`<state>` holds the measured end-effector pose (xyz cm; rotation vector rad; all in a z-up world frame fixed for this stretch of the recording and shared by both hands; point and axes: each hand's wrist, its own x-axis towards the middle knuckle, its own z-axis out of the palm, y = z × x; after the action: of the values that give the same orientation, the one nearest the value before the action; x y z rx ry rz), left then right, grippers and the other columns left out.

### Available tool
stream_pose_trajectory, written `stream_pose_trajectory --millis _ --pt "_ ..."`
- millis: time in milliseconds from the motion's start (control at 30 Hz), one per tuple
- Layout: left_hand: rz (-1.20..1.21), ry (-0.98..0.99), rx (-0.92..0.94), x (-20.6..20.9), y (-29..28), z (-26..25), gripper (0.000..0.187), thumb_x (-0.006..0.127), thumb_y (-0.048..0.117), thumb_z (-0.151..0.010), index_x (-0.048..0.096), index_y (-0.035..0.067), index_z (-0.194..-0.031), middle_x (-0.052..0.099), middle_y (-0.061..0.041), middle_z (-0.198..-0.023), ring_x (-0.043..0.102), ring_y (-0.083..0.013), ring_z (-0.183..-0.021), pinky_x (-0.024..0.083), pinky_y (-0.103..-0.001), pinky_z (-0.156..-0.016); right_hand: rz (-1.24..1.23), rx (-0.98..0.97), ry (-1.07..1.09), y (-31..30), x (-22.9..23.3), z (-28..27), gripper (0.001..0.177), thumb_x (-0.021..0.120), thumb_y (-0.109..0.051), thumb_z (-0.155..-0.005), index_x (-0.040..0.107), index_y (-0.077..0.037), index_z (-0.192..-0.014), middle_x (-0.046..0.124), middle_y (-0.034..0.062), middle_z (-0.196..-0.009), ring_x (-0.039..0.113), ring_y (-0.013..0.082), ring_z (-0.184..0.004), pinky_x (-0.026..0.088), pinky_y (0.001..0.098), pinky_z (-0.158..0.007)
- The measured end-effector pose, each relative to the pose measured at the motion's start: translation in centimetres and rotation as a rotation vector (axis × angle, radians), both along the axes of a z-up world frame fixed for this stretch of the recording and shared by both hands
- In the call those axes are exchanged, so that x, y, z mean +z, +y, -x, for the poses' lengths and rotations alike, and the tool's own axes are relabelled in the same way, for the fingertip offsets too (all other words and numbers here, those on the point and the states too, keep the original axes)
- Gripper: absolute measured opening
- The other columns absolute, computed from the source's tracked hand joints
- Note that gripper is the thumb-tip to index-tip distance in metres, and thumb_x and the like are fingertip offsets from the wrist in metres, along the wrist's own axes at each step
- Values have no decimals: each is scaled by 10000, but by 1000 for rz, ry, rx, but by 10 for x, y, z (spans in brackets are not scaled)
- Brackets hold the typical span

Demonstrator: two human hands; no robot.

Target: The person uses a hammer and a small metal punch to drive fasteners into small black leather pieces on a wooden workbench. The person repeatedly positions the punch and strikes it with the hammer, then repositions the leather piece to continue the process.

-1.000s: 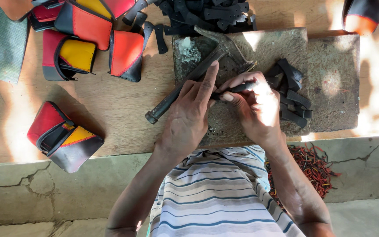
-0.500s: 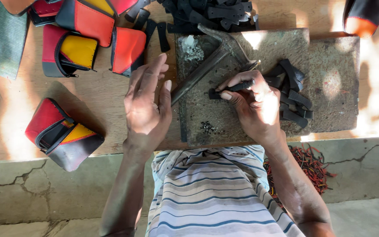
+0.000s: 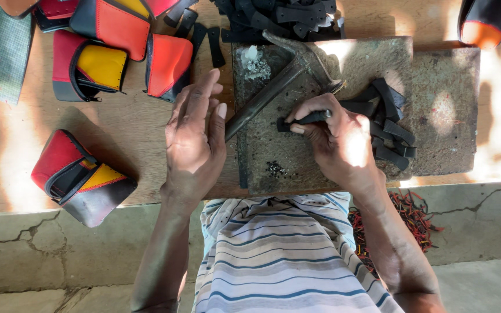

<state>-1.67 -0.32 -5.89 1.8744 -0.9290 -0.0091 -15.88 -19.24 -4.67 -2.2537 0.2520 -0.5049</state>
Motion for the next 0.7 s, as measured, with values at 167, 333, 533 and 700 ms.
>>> stream_pose_trajectory --millis 167,333,533,700 --pt "-29 37 -47 2 -3 -1 443 649 -52 -1031 526 25 -1449 657 -152 -1227 676 -241 -1013 574 -356 -902 -10 11 20 -4 2 -1 249 688 135 -915 575 -7 -1086 753 104 -1002 790 212 -982 627 292 -837" --pt "-27 -23 -62 1 -5 -1 411 648 -45 -1050 531 14 -1439 653 -149 -1233 676 -264 -1091 566 -363 -927 -29 16 -6 -8 -5 -1 225 692 120 -947 559 -19 -1063 740 95 -1015 793 194 -953 642 274 -799" --pt "-10 -6 -68 -3 -5 -1 408 649 -36 -1047 534 14 -1435 650 -142 -1213 671 -241 -1016 563 -352 -897 -14 45 -7 -10 -2 0 268 662 168 -912 557 -8 -1084 738 98 -1018 789 212 -962 631 296 -806" --pt "-50 27 -93 6 -8 0 368 679 3 -1043 556 13 -1390 652 -142 -1157 680 -220 -910 568 -363 -811 3 77 21 -7 3 -1 386 611 232 -809 580 0 -1117 707 127 -1030 776 237 -1001 642 310 -848"
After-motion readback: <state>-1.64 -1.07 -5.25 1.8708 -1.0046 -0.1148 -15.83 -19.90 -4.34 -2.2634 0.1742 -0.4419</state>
